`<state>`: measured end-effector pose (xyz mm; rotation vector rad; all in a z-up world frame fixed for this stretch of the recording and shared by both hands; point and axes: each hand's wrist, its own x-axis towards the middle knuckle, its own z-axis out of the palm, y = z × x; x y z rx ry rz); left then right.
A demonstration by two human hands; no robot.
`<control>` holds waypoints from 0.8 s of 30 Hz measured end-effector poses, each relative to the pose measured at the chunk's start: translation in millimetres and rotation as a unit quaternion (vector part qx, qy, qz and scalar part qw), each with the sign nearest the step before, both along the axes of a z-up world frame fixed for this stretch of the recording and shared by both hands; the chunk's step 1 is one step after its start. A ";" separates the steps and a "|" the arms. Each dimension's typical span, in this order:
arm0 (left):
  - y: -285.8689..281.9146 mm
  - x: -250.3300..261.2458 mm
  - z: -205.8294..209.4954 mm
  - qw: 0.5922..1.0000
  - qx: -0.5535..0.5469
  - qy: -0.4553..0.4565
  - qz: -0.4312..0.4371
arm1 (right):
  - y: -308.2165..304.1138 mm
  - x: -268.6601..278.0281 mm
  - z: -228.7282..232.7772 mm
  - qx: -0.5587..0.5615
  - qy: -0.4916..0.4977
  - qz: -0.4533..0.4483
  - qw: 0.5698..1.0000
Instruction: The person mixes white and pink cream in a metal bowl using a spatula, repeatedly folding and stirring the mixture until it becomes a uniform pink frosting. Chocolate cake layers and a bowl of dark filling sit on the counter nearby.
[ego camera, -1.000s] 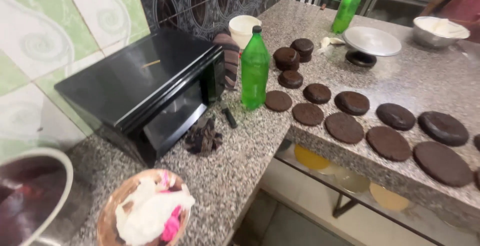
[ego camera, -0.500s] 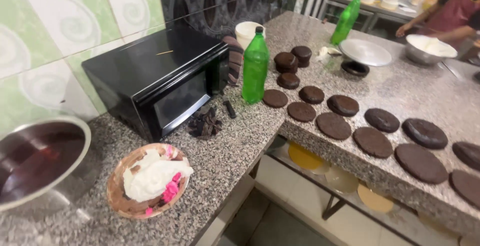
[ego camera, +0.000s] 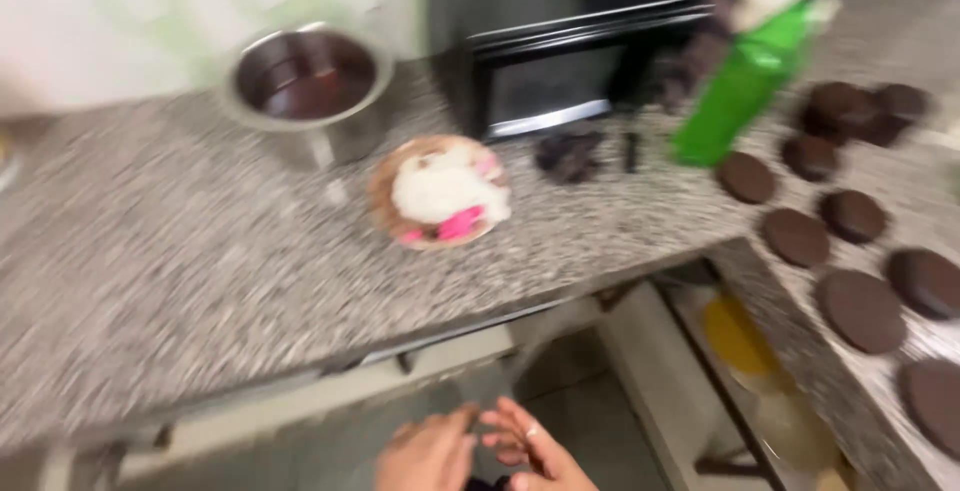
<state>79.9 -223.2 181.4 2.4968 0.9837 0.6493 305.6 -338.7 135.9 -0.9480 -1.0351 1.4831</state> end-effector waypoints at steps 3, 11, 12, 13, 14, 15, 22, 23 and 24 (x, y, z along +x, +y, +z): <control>-36.6 23.2 16.4 0.995 -0.097 0.010 -0.011 | 7.6 -22.9 -10.3 -0.071 0.132 -0.077 0.986; -52.7 -2.4 16.8 0.991 -0.119 -0.003 -0.064 | 17.6 67.3 -47.8 -0.111 0.074 -0.211 0.968; -44.4 -6.0 20.4 0.985 -0.164 0.003 -0.053 | 22.2 89.4 -36.2 -0.121 -0.009 -0.223 0.967; -35.4 -10.7 23.9 0.977 -0.208 0.008 -0.041 | 27.5 110.3 -24.3 -0.130 -0.091 -0.234 0.959; -28.0 -15.6 25.6 0.977 -0.211 0.006 -0.045 | 30.1 127.7 0.2 -0.132 -0.094 -0.237 0.958; -19.6 -20.6 26.5 0.973 -0.230 0.003 -0.032 | 33.7 144.9 24.0 -0.150 -0.191 -0.246 0.938; 65.4 -59.9 57.9 0.974 -0.205 -0.056 -0.079 | 72.2 105.6 222.0 -0.105 -0.674 -0.236 0.692; 82.9 -65.3 59.7 0.973 -0.206 -0.056 -0.090 | 93.9 83.1 231.9 -0.112 -0.675 -0.244 0.688; 93.8 -70.5 61.3 0.974 -0.197 -0.066 -0.089 | 112.2 61.4 242.0 -0.083 -0.716 -0.246 0.648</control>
